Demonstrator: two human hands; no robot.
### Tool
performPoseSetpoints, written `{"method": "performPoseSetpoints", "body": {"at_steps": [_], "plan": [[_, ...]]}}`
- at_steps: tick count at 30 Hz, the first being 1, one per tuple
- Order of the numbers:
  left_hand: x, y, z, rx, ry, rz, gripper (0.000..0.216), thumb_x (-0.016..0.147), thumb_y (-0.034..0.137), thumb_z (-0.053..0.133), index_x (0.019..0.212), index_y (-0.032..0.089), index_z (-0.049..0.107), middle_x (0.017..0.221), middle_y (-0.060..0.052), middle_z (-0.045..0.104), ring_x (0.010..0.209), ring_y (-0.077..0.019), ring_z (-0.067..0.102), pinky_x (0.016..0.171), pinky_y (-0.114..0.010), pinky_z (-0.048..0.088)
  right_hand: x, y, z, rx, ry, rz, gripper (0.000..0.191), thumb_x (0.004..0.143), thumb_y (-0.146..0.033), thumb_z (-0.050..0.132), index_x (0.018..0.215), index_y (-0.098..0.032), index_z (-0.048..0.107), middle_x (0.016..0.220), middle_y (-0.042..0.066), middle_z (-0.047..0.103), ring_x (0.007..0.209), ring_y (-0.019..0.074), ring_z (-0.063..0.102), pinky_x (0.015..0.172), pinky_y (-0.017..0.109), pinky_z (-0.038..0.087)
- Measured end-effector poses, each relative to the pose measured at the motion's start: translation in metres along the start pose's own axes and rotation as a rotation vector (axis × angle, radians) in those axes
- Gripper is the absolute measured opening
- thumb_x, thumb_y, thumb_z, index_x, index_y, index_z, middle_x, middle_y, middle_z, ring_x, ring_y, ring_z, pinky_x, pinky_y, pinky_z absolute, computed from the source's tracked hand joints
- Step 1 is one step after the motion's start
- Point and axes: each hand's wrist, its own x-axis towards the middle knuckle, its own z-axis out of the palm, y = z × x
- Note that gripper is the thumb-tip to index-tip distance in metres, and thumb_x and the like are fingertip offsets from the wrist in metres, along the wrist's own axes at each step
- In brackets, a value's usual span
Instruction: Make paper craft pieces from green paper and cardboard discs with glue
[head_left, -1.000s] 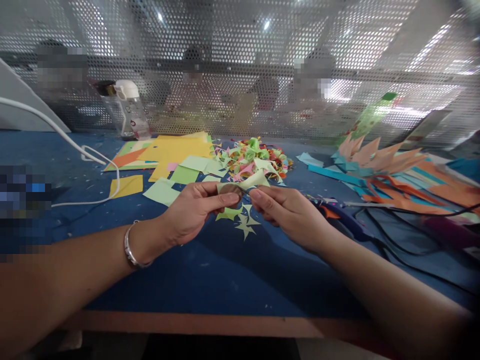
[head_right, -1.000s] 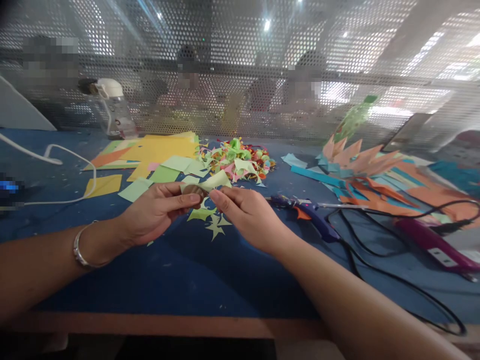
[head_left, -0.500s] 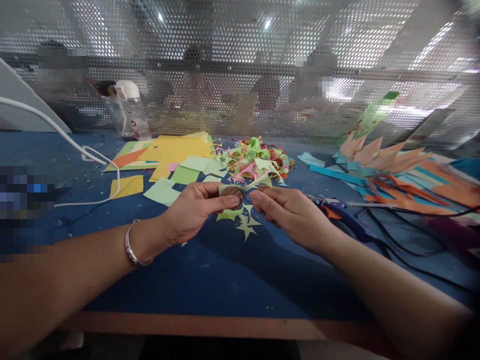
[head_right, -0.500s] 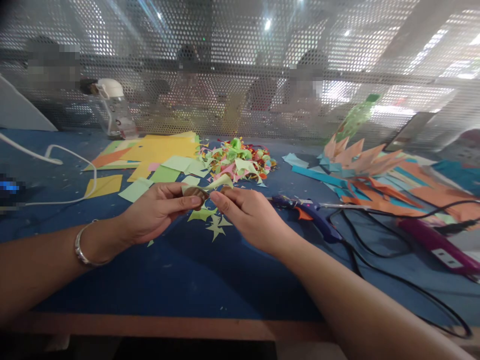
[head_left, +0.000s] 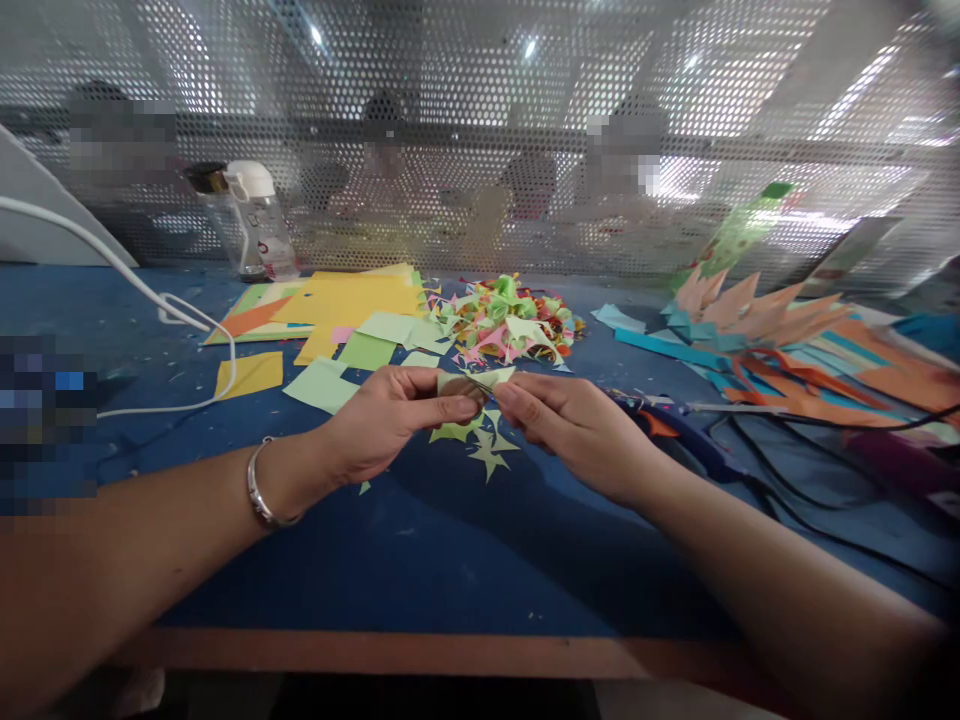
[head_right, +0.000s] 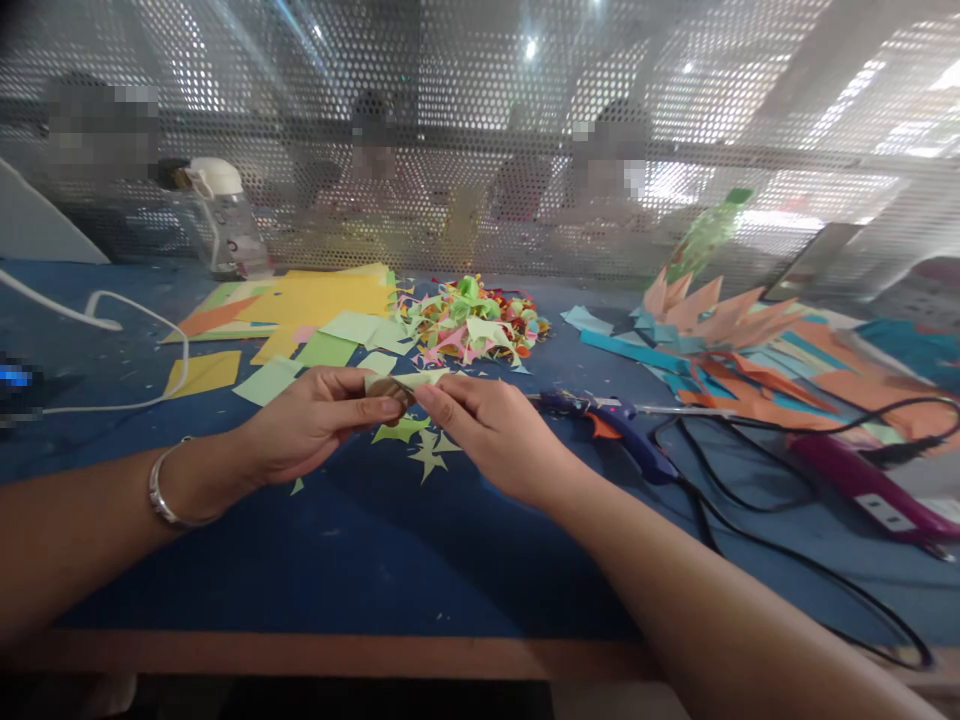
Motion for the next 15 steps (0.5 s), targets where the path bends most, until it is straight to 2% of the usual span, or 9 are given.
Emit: {"method": "performPoseSetpoints", "body": {"at_steps": [4, 9, 13, 15], "plan": [[0.0014, 0.0015, 0.0005, 0.014, -0.018, -0.001, 0.014, 0.065, 0.025, 0.085, 0.069, 0.015, 0.075, 0.068, -0.001, 0.067, 0.068, -0.0095, 0.054, 0.068, -0.024, 0.041, 0.0005, 0.0021, -0.0008, -0.005, -0.011, -0.019, 0.047, 0.098, -0.057, 0.039, 0.068, -0.021, 0.048, 0.061, -0.004, 0.041, 0.054, 0.0109, 0.037, 0.051, 0.026, 0.030], [0.0024, 0.0017, -0.0005, 0.080, -0.020, -0.026, 0.018, 0.067, 0.029, 0.083, 0.066, 0.014, 0.072, 0.062, 0.001, 0.061, 0.057, -0.0064, 0.042, 0.053, -0.022, 0.029, 0.0018, 0.0067, 0.0009, 0.007, 0.024, -0.001, 0.049, 0.097, -0.058, 0.040, 0.066, -0.021, 0.045, 0.060, -0.004, 0.038, 0.053, 0.0105, 0.035, 0.050, 0.026, 0.028], [0.0028, 0.0002, -0.0011, 0.126, -0.046, -0.010, 0.020, 0.069, 0.033, 0.082, 0.071, 0.015, 0.072, 0.065, 0.001, 0.060, 0.056, -0.0067, 0.039, 0.051, -0.023, 0.025, 0.0023, 0.0086, 0.0048, 0.126, 0.049, 0.032, 0.047, 0.096, -0.061, 0.041, 0.071, -0.021, 0.047, 0.059, -0.006, 0.032, 0.051, 0.0098, 0.029, 0.048, 0.026, 0.024], [0.0022, -0.0003, -0.0007, 0.187, -0.062, 0.012, 0.023, 0.069, 0.035, 0.082, 0.067, 0.016, 0.070, 0.061, 0.003, 0.056, 0.055, -0.0068, 0.036, 0.051, -0.023, 0.024, 0.0022, 0.0068, 0.0065, 0.124, 0.053, 0.043, 0.046, 0.093, -0.062, 0.046, 0.073, -0.021, 0.049, 0.060, -0.006, 0.033, 0.051, 0.0099, 0.029, 0.049, 0.026, 0.024]]}}
